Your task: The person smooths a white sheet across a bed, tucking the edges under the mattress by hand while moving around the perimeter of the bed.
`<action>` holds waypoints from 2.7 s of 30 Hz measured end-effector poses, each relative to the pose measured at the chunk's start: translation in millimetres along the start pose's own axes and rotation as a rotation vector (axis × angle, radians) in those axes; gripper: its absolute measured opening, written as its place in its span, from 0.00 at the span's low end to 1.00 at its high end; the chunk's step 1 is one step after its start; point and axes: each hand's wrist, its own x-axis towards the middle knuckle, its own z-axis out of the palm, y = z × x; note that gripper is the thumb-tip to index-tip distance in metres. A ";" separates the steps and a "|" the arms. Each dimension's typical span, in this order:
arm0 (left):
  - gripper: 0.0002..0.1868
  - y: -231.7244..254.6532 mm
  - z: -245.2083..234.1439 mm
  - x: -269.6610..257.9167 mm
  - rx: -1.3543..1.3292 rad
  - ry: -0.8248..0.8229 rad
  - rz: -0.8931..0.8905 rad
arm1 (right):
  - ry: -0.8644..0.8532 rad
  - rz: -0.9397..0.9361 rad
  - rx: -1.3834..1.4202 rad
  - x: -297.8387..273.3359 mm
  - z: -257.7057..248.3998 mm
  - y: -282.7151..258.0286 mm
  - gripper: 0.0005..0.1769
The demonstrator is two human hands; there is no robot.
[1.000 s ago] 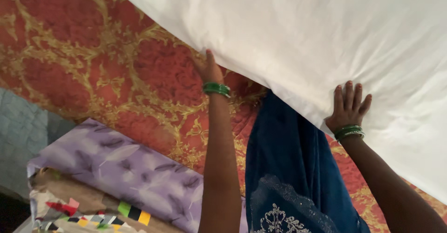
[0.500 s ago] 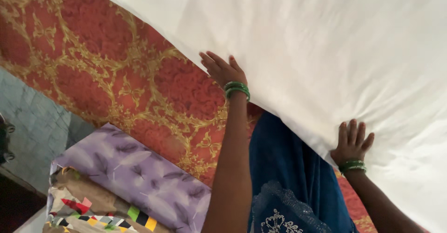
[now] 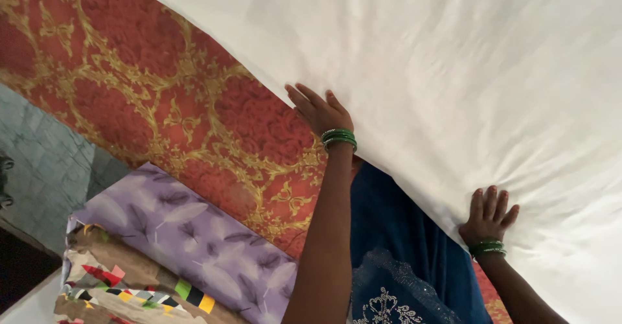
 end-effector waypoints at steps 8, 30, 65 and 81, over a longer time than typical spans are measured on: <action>0.40 2.9 -1.4 0.6 0.038 -0.012 -0.032 | -0.043 -0.019 -0.628 3.0 -7.8 -7.2 0.44; 0.36 3.7 -0.8 -0.8 0.020 0.060 -0.037 | 0.083 -0.246 -0.019 192.5 -8.4 -283.2 0.45; 0.28 -203.4 6.0 227.0 -1.898 -0.445 -0.704 | 0.228 -0.125 -0.217 182.6 -22.6 -297.8 0.51; 0.26 -235.6 20.5 279.6 -2.216 -0.544 -0.788 | 0.217 -0.160 -0.186 181.4 -19.8 -294.6 0.55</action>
